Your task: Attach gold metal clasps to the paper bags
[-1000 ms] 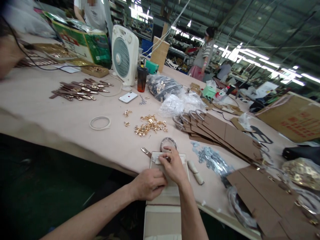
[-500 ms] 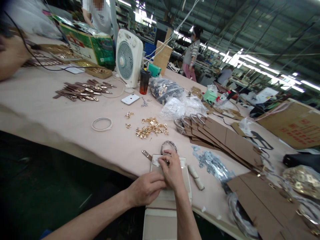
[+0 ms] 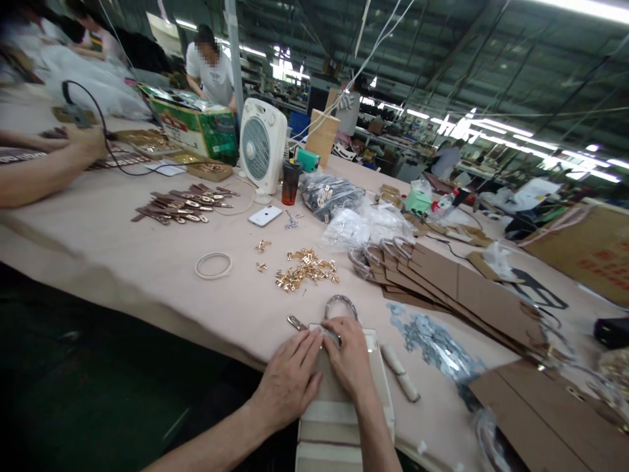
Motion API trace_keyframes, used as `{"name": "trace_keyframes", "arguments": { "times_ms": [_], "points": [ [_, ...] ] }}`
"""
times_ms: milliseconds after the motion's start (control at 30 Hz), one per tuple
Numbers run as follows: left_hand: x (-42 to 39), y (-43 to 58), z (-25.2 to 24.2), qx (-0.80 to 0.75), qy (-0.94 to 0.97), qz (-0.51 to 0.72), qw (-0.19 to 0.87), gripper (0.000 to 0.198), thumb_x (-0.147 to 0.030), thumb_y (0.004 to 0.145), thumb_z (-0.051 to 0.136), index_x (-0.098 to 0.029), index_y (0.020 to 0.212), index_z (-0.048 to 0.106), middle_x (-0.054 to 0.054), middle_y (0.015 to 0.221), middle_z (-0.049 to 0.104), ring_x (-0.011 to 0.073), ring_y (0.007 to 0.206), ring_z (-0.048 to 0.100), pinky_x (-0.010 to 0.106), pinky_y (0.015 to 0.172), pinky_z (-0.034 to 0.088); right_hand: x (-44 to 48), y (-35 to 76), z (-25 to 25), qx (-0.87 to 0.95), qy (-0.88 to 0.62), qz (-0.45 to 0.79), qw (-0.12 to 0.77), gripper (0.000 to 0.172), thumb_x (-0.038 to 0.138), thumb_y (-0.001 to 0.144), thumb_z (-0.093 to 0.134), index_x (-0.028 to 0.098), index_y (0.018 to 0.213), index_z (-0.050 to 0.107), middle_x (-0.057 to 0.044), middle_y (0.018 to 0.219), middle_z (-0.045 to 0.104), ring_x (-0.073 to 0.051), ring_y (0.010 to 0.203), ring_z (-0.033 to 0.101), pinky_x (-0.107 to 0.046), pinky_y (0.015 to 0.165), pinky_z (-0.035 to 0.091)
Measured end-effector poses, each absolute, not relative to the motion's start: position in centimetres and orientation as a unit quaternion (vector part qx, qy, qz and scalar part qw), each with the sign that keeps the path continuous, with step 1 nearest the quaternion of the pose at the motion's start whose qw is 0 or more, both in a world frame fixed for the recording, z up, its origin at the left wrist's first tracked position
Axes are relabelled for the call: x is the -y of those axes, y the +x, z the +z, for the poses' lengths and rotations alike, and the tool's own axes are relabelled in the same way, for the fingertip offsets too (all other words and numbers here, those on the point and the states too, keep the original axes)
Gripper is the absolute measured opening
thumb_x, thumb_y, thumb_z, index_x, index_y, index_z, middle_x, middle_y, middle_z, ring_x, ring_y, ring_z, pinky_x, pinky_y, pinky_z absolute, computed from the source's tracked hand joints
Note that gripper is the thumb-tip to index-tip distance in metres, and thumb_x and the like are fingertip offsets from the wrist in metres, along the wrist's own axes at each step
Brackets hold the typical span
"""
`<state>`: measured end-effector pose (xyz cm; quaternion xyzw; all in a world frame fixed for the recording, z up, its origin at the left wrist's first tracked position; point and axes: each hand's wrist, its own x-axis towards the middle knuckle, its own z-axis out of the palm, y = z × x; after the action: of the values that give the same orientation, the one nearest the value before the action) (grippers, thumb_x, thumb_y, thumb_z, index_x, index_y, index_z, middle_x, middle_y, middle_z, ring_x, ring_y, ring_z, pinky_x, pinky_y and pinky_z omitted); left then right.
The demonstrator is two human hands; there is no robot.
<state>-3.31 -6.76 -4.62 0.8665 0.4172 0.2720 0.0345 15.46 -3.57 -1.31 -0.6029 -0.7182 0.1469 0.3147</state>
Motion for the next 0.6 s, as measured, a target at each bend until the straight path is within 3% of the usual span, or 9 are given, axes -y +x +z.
{"name": "trace_keyframes", "arguments": {
  "times_ms": [167,300,467,600],
  "points": [
    [6.7,-3.3,-4.6,-0.415,0.872,0.261,0.009,0.063,-0.039,0.101,0.048,-0.015,0.158,0.040,0.008,0.162,0.046,0.0276,0.144,0.045,0.042,0.119,0.038,3.5,14.3,-1.9,0.689,-0.634,0.089,0.341,0.021,0.034,0.098,0.060,0.023,0.099,0.078,-0.008,0.099,0.075,-0.027,0.099,0.065,-0.042,0.094,0.048],
    [6.6,-3.3,-4.4,-0.416,0.870,0.263,0.012,0.061,-0.039,0.099,0.051,-0.017,0.156,0.044,0.008,0.159,0.050,0.0279,0.139,0.049,0.043,0.116,0.042,3.9,13.5,-2.7,0.675,-0.650,0.015,0.350,0.023,0.035,0.101,0.056,0.022,0.101,0.075,-0.009,0.101,0.075,-0.026,0.099,0.063,-0.042,0.095,0.046],
    [6.4,-3.0,-4.3,-0.413,0.863,0.290,0.011,0.056,-0.033,0.094,0.058,-0.016,0.147,0.054,0.011,0.152,0.057,0.0312,0.131,0.055,0.047,0.108,0.049,4.3,13.0,-3.1,0.658,-0.660,-0.007,0.362,0.022,0.030,0.102,0.054,0.023,0.106,0.074,-0.008,0.103,0.074,-0.025,0.103,0.062,-0.040,0.097,0.045],
    [6.2,-2.9,-4.4,-0.395,0.872,0.288,-0.015,0.054,-0.027,0.096,0.057,-0.017,0.149,0.054,0.012,0.153,0.056,0.0323,0.132,0.055,0.048,0.106,0.049,4.6,12.9,-2.2,0.649,-0.672,0.011,0.355,0.021,0.022,0.100,0.056,0.024,0.108,0.075,-0.006,0.104,0.074,-0.024,0.105,0.061,-0.039,0.098,0.044]
  ]
}}
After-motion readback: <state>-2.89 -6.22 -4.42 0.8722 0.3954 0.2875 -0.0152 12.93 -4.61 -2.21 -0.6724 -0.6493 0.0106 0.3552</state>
